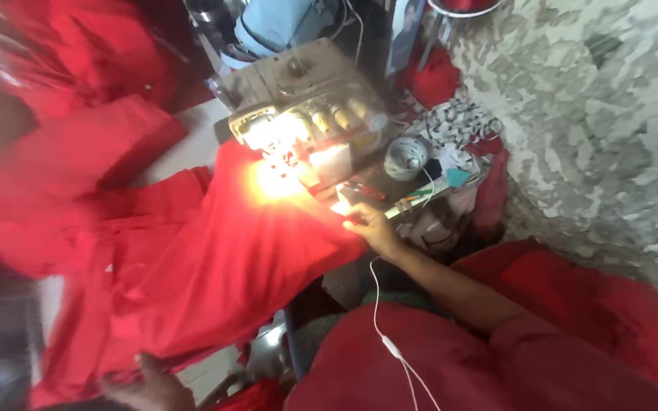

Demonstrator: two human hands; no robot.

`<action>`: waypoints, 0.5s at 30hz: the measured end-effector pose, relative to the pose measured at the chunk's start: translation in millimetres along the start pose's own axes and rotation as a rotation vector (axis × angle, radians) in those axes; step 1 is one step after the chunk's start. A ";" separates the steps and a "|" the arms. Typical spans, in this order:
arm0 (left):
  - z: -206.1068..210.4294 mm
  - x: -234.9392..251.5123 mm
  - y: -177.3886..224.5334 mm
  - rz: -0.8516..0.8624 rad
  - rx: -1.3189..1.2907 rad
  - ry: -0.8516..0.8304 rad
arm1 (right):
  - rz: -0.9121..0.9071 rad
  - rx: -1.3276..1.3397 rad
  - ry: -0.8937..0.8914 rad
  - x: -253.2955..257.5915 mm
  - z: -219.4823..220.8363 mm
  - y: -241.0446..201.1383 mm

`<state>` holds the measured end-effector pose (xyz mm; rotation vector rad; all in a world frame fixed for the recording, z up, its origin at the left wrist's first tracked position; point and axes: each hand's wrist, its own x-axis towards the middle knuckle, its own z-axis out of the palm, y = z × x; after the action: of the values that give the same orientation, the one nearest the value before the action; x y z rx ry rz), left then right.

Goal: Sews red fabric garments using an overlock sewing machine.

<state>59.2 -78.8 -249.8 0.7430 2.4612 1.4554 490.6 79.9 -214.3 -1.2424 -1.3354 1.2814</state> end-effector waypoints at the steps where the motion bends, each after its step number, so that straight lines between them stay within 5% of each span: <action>1: 1.3 -5.7 5.6 -0.035 -0.006 0.000 | -0.005 0.020 0.005 3.3 1.3 5.3; 8: 7.0 -39.4 10.5 -0.252 -0.131 -0.058 | 0.125 0.067 0.038 6.2 -3.4 2.9; 15: 1.2 -32.8 5.5 0.093 0.030 -0.033 | 0.078 0.018 0.052 8.7 -5.1 2.8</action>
<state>89.6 -92.3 -248.6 0.8913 2.4596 1.4277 494.9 89.0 -217.1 -1.3180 -1.2470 1.3042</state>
